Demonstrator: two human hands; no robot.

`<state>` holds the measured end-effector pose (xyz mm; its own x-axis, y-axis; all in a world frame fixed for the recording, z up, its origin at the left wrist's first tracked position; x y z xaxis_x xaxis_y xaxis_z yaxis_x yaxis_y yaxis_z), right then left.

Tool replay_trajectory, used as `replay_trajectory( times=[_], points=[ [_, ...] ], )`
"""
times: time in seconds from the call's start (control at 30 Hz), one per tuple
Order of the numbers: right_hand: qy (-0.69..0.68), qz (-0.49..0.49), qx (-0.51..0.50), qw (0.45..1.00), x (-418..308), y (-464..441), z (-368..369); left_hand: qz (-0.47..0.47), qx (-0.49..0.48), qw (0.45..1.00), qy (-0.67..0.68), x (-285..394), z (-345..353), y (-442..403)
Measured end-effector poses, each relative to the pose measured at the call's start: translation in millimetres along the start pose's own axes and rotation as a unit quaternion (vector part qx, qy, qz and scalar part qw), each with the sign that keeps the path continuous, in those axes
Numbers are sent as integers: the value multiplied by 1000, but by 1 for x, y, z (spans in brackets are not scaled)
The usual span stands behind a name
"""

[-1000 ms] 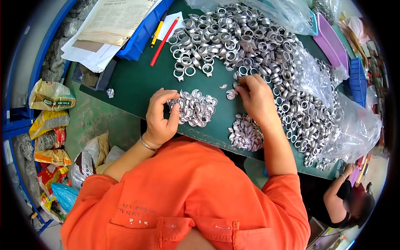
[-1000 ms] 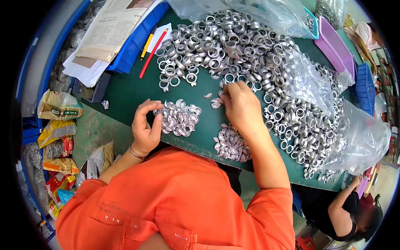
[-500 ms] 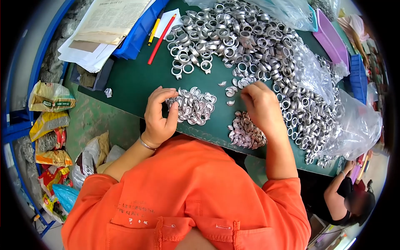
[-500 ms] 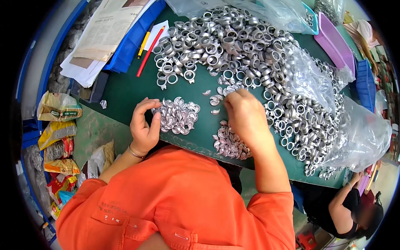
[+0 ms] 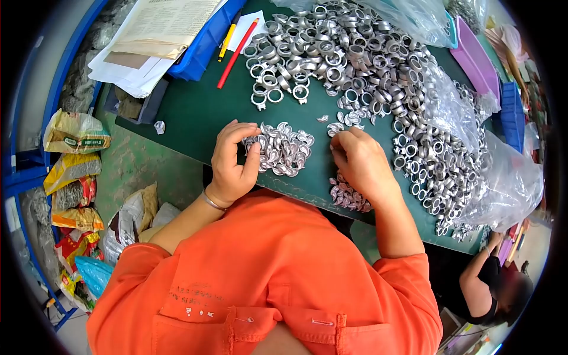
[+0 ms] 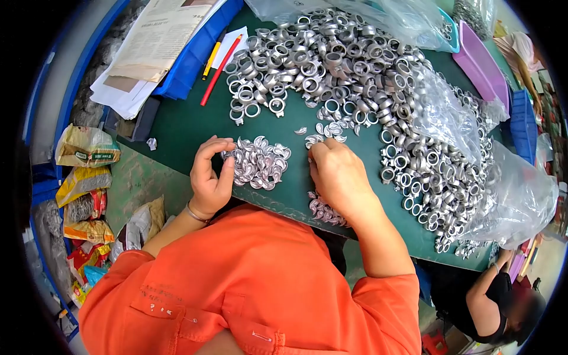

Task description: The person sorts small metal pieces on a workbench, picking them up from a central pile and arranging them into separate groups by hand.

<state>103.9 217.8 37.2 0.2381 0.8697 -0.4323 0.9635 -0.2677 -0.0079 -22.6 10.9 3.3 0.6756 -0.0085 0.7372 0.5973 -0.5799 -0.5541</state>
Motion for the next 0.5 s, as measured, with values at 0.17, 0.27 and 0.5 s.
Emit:
replay_trajectory(
  times=[0.17,0.27,0.5],
  points=[
    [34,-32,38,998,-3,-3,-3,3,2,1000,-1,1,0,0],
    [39,-22,16,999,-3,-3,1,-1,5,1000,-2,1,0,-1],
    [13,-10,36,999,-5,-1,5,3,2,1000,-1,1,0,-1]
  ],
)
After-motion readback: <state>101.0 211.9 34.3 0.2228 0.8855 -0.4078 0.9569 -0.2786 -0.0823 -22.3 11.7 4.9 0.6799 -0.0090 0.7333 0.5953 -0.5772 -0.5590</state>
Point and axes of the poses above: each hand's wrist, its own y-axis away from the middle knuckle, its own z-axis out of the palm, x = y × z, the point moved 4 cm from there along -y, towards the middle knuckle, and after that the axes turned 6 degrees about y, right-handed, at the moved point
